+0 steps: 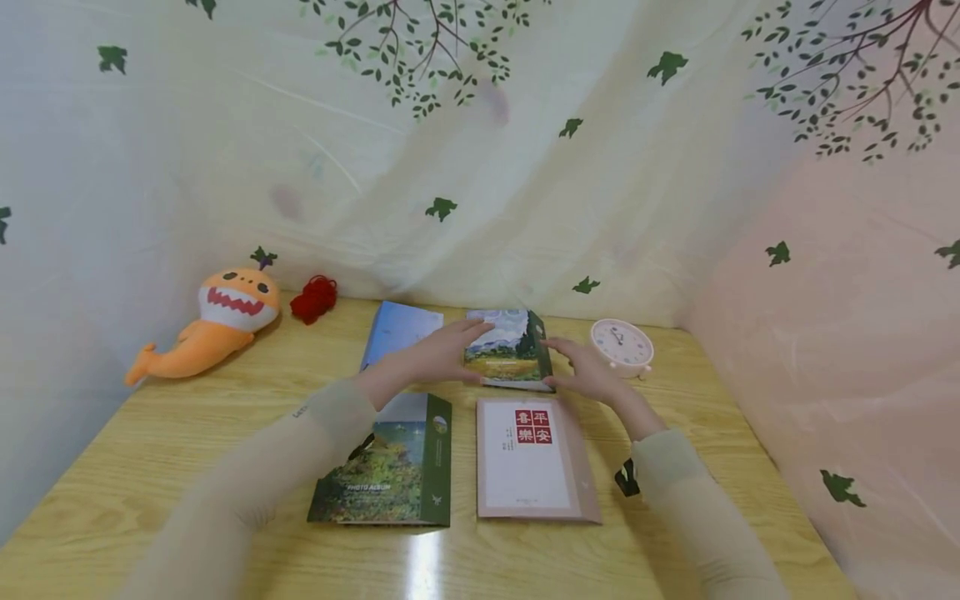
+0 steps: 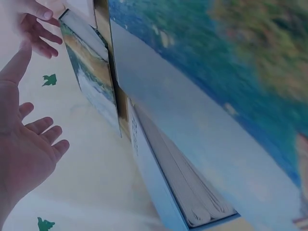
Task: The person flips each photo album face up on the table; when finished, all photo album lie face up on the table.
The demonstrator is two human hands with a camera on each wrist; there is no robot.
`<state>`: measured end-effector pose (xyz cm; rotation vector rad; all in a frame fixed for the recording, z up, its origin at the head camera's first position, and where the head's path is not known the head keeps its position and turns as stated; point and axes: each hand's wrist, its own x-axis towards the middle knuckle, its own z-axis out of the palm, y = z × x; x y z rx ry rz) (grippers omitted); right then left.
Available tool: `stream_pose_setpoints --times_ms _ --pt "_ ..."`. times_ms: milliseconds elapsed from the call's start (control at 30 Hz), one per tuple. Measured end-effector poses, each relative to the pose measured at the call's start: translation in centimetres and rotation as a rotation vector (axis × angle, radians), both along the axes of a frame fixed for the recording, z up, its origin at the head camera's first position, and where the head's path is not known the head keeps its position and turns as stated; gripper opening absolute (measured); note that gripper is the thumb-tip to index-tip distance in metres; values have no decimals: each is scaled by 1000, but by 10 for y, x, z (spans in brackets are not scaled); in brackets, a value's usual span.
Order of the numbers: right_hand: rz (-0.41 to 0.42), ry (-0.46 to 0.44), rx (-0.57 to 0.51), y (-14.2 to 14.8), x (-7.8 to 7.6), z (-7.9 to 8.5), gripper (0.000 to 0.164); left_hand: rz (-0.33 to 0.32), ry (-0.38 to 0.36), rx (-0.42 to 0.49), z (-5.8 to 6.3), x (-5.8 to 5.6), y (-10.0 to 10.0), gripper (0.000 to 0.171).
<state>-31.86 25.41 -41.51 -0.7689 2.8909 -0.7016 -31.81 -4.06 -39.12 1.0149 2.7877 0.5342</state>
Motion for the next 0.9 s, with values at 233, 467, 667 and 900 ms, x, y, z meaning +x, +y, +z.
stream_pose_setpoints --times_ms 233,467,667,900 --pt "-13 -77 -46 8 -6 -11 73 -75 -56 -42 -9 -13 17 84" --pt "-36 -135 -22 13 -9 -21 79 -100 -96 -136 -18 -23 22 74" --pt "-31 -159 5 15 -14 -26 83 -105 -93 -163 -27 -27 21 73" --pt "-24 -183 9 15 -18 -29 85 -60 -100 -184 -33 -24 14 66"
